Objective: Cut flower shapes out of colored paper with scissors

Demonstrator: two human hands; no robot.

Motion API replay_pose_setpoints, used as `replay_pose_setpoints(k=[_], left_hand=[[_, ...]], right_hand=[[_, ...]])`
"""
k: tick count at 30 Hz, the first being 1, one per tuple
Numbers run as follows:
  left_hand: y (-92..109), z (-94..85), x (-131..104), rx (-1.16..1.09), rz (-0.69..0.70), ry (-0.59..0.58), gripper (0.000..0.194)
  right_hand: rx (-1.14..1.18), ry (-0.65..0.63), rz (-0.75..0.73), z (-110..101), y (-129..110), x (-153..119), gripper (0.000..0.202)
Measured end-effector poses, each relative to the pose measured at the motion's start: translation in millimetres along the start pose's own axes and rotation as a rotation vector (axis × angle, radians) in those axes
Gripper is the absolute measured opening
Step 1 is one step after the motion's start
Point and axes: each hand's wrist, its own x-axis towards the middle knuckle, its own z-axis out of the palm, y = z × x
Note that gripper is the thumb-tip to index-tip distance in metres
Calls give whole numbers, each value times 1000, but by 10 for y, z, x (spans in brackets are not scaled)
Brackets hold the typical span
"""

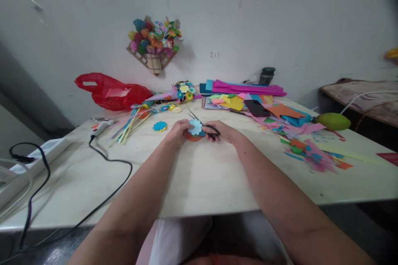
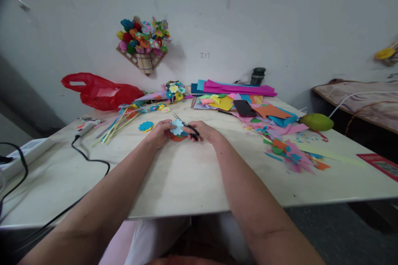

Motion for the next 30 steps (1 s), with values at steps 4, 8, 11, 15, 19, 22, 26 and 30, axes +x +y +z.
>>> replay_pose_setpoints(k=[4, 8, 11, 15, 19, 22, 26, 30], left_hand=[[-10, -10, 18, -26, -11, 2, 19], [-12, -11, 25, -25, -24, 2, 19], [-3, 3, 16, -22, -26, 20, 19], [-2, 4, 13, -25, -30, 22, 19], [-13, -12, 27, -21, -31, 18, 20], [-10, -10, 26, -25, -33, 23, 20], [4, -1, 15, -18, -34, 32, 19], [0, -11, 22, -9, -32, 43, 19]], right_hand=[[2, 3, 3, 4, -6, 5, 30], [-20, 21, 34, 18, -23, 5, 28], [-27, 33, 37, 27, -16, 11, 28], [-27, 43, 22, 21, 26, 35, 27], [-17, 59, 30, 13, 59, 62, 27], [-15, 74, 43, 14, 66, 72, 27], [-11, 84, 50, 16, 56, 65, 27], [-18, 81, 51, 15, 36, 45, 27]])
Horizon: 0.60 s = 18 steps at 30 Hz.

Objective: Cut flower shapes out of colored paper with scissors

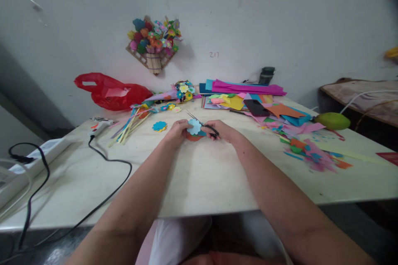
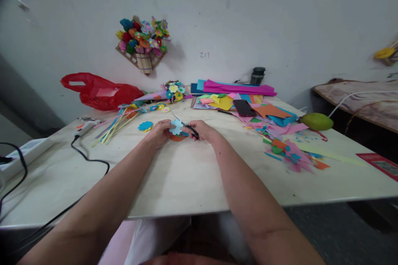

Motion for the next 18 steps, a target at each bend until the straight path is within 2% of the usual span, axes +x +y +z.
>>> replay_pose_setpoints(k=[18], left_hand=[[-6, -9, 4, 30, 9, -8, 21]], right_hand=[[4, 8, 28, 5, -7, 23, 24]])
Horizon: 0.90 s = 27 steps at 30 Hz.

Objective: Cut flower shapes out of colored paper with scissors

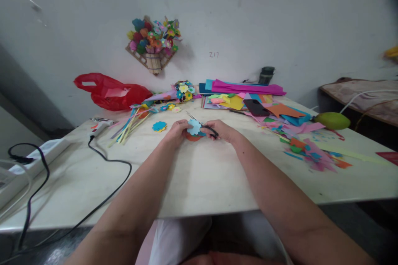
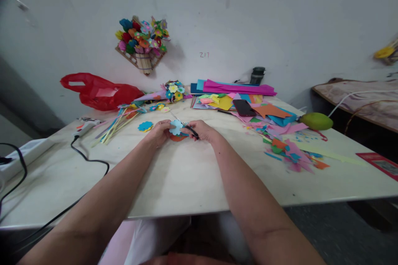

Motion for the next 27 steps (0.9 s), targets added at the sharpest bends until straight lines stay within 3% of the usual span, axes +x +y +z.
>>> replay_pose_setpoints(k=[14, 27], left_hand=[[1, 36, -34, 147, -17, -67, 15], [-34, 58, -31, 255, -72, -147, 18]], right_hand=[[198, 235, -99, -17, -41, -13, 35], [262, 221, -125, 58, -37, 33, 32]])
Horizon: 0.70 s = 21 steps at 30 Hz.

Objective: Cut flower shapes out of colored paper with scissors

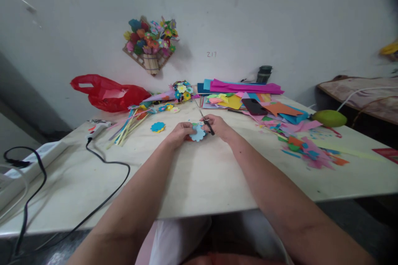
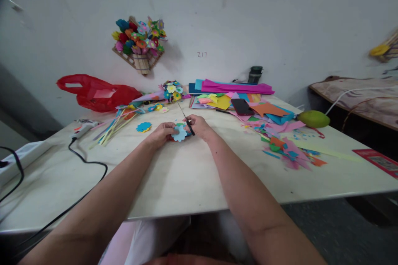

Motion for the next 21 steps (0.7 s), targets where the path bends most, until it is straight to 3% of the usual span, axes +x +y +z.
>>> replay_pose_setpoints(k=[15, 21], left_hand=[[23, 5, -7, -146, 90, 139, 13], [-9, -39, 22, -150, 106, 143, 16]], right_hand=[[50, 35, 74, 144, -12, -20, 31], [90, 28, 71, 144, 3, -13, 37]])
